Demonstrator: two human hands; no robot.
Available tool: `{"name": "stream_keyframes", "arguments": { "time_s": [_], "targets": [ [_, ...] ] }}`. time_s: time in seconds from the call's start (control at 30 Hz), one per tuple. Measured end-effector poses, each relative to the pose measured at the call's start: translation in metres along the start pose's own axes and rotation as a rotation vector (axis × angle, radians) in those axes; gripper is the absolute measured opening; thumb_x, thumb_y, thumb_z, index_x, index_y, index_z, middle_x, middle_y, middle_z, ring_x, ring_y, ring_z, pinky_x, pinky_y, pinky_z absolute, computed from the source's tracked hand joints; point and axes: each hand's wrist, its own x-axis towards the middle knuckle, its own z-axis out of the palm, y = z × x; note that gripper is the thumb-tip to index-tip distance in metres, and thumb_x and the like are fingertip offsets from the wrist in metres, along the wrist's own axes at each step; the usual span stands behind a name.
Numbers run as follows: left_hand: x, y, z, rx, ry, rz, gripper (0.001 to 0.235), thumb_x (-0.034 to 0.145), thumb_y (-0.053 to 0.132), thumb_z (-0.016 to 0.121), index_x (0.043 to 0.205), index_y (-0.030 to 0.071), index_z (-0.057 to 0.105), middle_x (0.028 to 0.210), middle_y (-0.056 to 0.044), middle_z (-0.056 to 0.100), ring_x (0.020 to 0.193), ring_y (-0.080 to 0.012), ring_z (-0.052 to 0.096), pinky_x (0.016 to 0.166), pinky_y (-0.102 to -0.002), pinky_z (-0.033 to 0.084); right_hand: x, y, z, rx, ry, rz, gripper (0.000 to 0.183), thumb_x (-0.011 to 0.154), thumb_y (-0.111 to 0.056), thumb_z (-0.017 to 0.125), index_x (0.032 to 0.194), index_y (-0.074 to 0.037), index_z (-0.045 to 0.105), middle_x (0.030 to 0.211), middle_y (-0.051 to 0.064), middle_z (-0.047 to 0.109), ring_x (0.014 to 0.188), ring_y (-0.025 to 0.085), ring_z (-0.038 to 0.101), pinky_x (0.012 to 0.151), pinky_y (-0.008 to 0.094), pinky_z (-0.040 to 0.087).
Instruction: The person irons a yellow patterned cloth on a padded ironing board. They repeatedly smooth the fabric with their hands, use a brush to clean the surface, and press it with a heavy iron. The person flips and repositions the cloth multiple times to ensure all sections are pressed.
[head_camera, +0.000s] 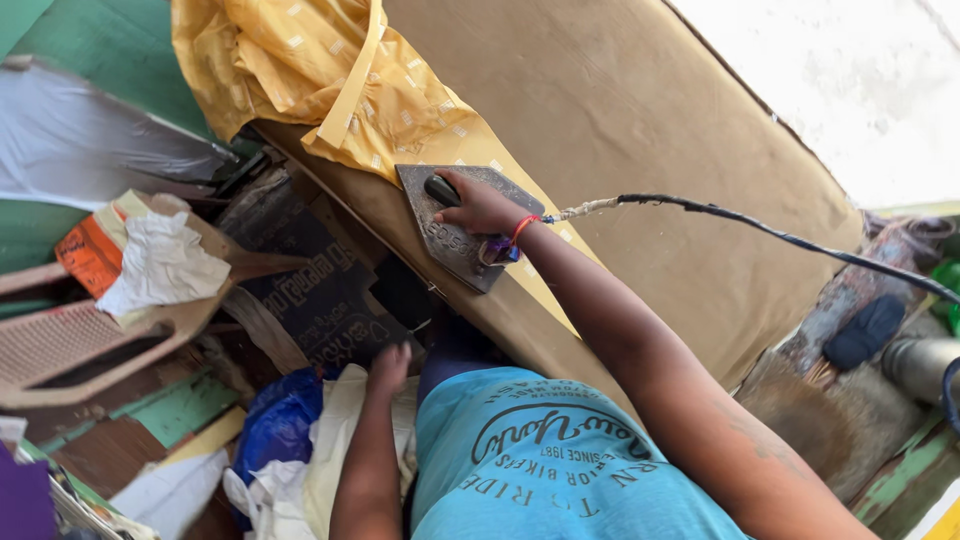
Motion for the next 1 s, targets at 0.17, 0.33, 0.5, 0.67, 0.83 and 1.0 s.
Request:
{"name": "stream_keyframes", "arguments": {
  "time_s": [0.17,0.33,0.5,0.67,0.83,1.0],
  "targets": [
    [-0.081,-0.036,0.062,0.229,-0.339,-0.002,0.042,0.098,0.046,0.053,0.105,0.009,0.073,0.116,-0.02,0.071,0.112,-0.0413,0.065,0.094,-0.052,0.052,-0.024,0.014,0.006,-0.001,0.219,-0.33,0.073,0.101,-0.028,0.072,0.162,-0.02,0.032,0.143,0.024,0.063,0.118,0.043,0.066,0.097,0.044,0.052],
    [-0.055,-0.011,0.024,0.275,-0.326,0.06,0.027,0.096,0.034,0.056,0.102,0.015,0.075,0.113,-0.017,0.073,0.11,-0.037,0.068,0.094,-0.049,0.054,-0.078,0.043,0.025,0.183,0.313,0.021,0.077,0.096,-0.032,0.069,0.162,-0.022,0.032,0.139,0.021,0.064,0.12,0.037,0.068,0.099,0.04,0.053],
    [0.03,0.072,-0.072,0.288,0.282,0.543,0.025,0.1,0.034,0.054,0.106,0.015,0.069,0.108,-0.015,0.071,0.102,-0.0389,0.067,0.086,-0.053,0.054,-0.144,0.057,0.006,0.066,0.455,0.041,0.077,0.091,-0.032,0.076,0.157,-0.016,0.04,0.134,0.023,0.063,0.117,0.039,0.066,0.095,0.044,0.051],
    [0.026,0.237,-0.158,0.136,0.421,0.951,0.021,0.098,0.021,0.063,0.115,0.01,0.069,0.11,-0.012,0.073,0.103,-0.0342,0.069,0.087,-0.047,0.055,-0.263,0.067,-0.02,-0.199,0.675,0.133,0.032,0.093,-0.024,0.075,0.12,-0.007,0.07,0.108,0.016,0.07,0.093,0.031,0.071,0.077,0.043,0.056],
    [-0.063,0.353,-0.131,0.306,0.169,1.634,0.047,0.072,0.021,0.077,0.117,0.011,0.068,0.106,-0.013,0.071,0.107,-0.0333,0.066,0.1,-0.047,0.044,-0.32,0.113,0.044,-0.232,0.814,0.37,0.011,0.098,-0.015,0.07,0.107,-0.011,0.073,0.104,0.011,0.071,0.092,0.032,0.07,0.079,0.042,0.056],
    [-0.093,0.392,-0.048,0.88,0.272,1.87,0.026,0.071,0.019,0.075,0.096,0.014,0.072,0.095,-0.01,0.073,0.102,-0.0301,0.069,0.104,-0.05,0.045,-0.35,0.165,0.138,-0.636,0.667,0.524,0.056,0.096,-0.035,0.057,0.149,-0.022,0.052,0.158,0.01,0.046,0.146,0.039,0.036,0.116,0.055,0.027]
  ]
}}
